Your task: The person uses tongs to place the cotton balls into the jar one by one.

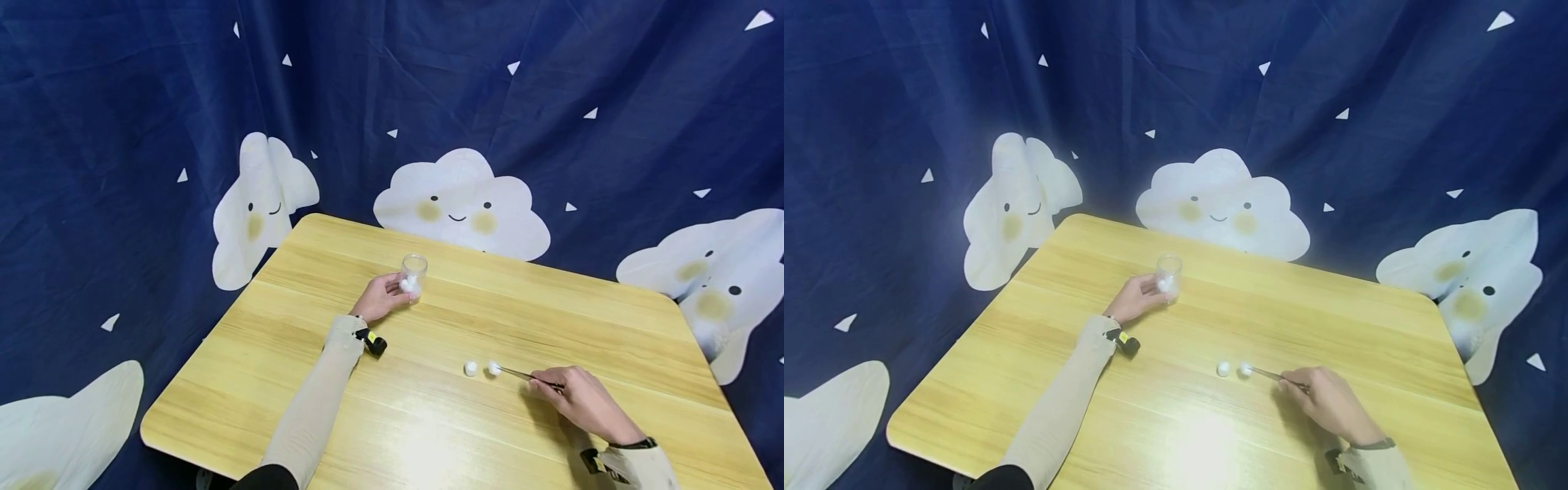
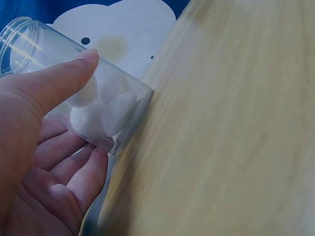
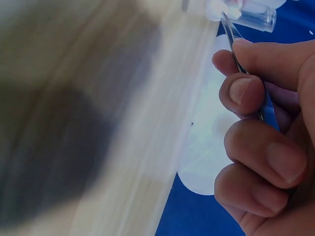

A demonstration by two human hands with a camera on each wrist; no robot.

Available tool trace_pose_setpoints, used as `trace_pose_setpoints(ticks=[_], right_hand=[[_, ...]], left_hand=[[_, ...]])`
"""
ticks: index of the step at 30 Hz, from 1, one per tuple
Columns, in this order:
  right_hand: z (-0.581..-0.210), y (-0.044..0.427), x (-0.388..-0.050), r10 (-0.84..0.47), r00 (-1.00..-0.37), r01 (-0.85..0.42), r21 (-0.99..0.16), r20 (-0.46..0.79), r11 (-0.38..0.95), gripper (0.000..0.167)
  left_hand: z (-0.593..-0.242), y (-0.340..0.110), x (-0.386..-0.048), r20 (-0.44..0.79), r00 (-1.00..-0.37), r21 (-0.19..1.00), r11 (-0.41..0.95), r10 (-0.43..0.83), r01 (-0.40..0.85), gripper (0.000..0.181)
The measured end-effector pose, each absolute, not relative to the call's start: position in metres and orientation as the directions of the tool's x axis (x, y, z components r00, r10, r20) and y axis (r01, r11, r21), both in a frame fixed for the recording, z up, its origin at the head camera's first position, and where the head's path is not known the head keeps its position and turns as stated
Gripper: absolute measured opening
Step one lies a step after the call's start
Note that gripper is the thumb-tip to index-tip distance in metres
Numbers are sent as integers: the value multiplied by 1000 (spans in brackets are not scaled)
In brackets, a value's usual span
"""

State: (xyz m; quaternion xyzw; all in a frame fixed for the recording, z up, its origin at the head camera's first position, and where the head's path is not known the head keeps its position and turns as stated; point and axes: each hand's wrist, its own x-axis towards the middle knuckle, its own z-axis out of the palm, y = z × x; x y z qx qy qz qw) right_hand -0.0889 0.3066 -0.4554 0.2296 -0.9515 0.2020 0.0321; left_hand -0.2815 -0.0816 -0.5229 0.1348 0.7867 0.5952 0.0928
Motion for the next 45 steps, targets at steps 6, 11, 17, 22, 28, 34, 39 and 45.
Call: trace_pose_setpoints(ticks=[6,11,17,22,28,34,39,45], right_hand=[[-450,308,-97,-436,-878,-479,-337,200,811,9],[-444,308,-104,-434,-875,-483,-346,213,804,9],[-440,310,-115,-436,-872,-489,-355,224,797,8],[-435,309,-124,-438,-874,-487,-372,212,790,10],[-431,305,-135,-455,-864,-503,-388,216,772,11],[-427,299,-146,-462,-866,-498,-399,189,770,14],[-424,294,-157,-472,-864,-500,-416,177,760,16],[-421,287,-170,-476,-865,-493,-433,158,754,15]], left_hand=[[-521,-81,-280,12,-947,960,262,320,101,68],[-519,-81,-281,3,-948,958,270,319,94,69],[-520,-81,-282,0,-947,956,277,321,94,70],[-519,-81,-281,2,-948,954,284,318,98,71],[-519,-81,-280,5,-947,959,268,320,96,70],[-519,-81,-279,10,-947,957,273,320,102,70],[-519,-81,-278,11,-948,958,268,319,102,68],[-518,-81,-277,15,-946,959,265,323,105,68]])
